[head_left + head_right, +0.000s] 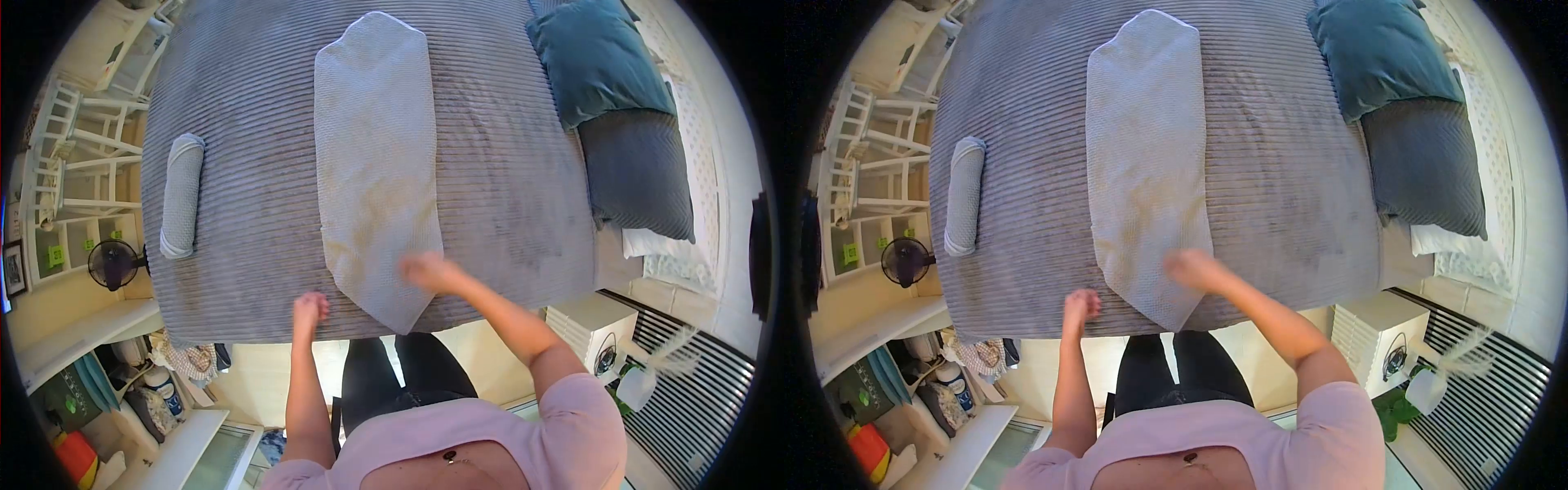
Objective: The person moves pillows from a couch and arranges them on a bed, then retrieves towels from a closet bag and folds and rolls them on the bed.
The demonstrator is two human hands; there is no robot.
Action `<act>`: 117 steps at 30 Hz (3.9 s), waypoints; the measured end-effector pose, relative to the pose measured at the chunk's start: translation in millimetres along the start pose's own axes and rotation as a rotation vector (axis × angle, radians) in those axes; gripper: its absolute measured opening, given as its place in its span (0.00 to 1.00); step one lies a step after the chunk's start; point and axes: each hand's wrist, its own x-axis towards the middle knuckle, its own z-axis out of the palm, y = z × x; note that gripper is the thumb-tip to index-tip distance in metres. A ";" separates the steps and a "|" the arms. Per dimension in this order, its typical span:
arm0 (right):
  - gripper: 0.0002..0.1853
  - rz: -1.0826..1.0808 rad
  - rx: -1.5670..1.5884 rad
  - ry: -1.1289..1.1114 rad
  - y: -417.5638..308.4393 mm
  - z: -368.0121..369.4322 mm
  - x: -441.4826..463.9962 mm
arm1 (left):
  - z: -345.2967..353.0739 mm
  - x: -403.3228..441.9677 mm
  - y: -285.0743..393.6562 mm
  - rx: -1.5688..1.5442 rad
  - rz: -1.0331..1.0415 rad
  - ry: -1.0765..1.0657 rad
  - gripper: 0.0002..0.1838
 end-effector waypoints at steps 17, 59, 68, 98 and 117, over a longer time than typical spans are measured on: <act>0.18 0.470 1.147 0.822 67.1 -4.4 20.8 | 50.5 37.4 90.1 -0.331 0.361 -0.048 0.24; 0.19 0.487 0.515 0.433 70.6 -67.9 -8.8 | -2.6 25.3 112.9 0.742 0.524 0.112 0.18; 0.21 0.076 0.861 0.895 141.3 -250.3 268.2 | 31.1 249.6 411.9 0.323 0.928 0.605 0.33; 0.31 0.002 -0.621 1.104 103.2 -216.0 274.5 | 58.7 243.2 420.9 1.218 1.644 0.671 0.27; 0.29 0.334 -0.712 0.819 48.8 -42.1 105.1 | 47.3 96.3 189.4 1.276 1.136 0.632 0.29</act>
